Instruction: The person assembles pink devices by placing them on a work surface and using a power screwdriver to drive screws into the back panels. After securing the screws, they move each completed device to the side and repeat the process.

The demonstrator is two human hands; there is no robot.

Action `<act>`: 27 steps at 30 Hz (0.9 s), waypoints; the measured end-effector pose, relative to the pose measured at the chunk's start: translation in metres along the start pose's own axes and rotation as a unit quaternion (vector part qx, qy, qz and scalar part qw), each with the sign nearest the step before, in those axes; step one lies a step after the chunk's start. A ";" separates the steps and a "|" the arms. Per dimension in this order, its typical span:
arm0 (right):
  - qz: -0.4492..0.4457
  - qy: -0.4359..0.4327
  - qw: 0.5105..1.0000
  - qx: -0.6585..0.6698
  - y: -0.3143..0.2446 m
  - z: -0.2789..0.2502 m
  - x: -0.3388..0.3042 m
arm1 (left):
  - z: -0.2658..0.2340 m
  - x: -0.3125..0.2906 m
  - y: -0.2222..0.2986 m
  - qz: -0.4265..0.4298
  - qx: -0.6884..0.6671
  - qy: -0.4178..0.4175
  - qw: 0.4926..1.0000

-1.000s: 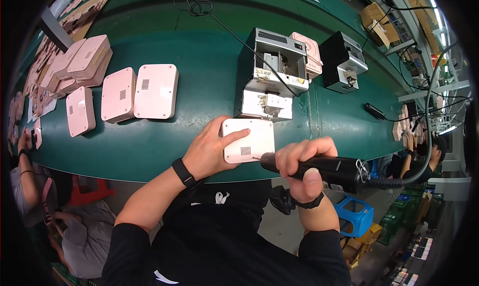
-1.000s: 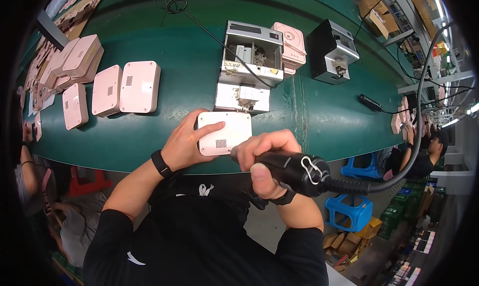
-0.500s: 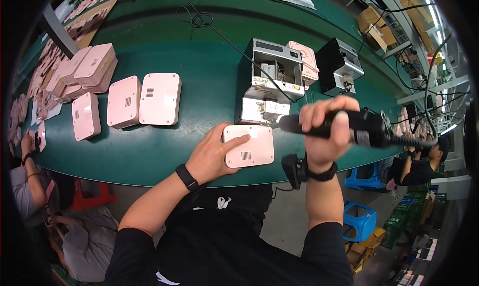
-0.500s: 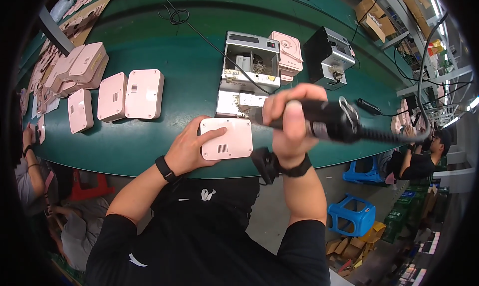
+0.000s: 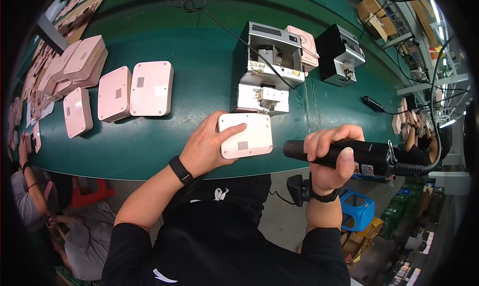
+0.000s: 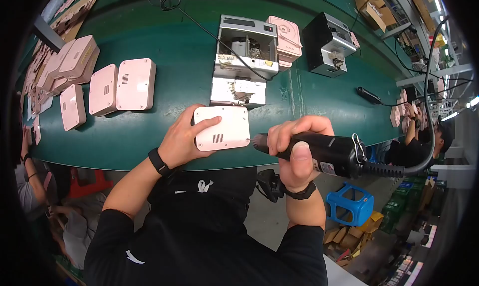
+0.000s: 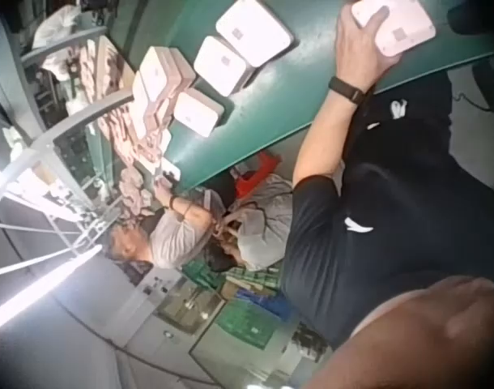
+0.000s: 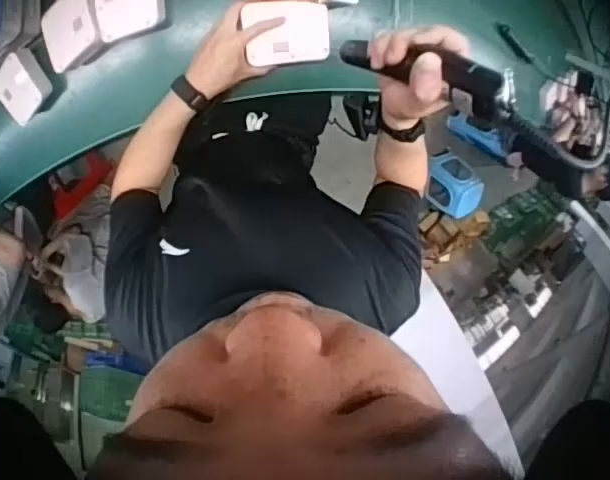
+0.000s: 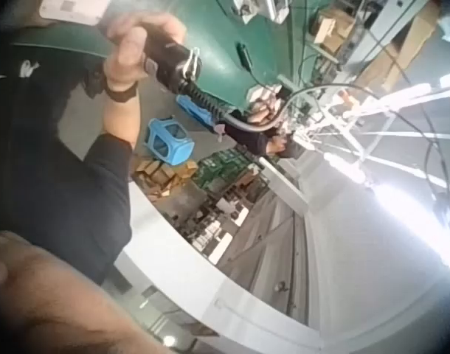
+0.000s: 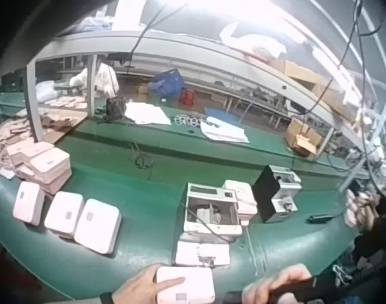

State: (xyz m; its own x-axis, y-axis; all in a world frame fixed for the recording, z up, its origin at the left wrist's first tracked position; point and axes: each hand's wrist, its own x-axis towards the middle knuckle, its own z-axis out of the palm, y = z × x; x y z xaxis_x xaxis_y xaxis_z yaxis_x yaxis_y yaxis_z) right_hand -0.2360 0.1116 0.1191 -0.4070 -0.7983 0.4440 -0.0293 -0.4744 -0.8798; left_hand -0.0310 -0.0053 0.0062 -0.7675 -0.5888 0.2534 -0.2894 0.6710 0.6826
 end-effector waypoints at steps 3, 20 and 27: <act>-0.021 0.019 1.000 0.007 0.007 -0.004 0.003 | 0.002 0.000 0.000 0.010 -0.001 0.004 1.000; -0.030 0.056 0.998 0.012 0.029 0.006 0.058 | 0.003 0.002 0.006 0.003 -0.010 -0.005 1.000; 0.001 0.046 0.999 0.027 0.012 -0.006 0.013 | 0.001 0.001 0.001 0.004 -0.008 0.001 1.000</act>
State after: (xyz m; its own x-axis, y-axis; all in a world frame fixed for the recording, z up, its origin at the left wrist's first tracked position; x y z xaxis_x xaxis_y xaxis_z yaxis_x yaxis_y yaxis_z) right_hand -0.2468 0.0979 0.1135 -0.4901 -0.7622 0.4229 0.0195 -0.4947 -0.8689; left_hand -0.0326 -0.0049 0.0068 -0.7689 -0.5840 0.2602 -0.2738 0.6686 0.6913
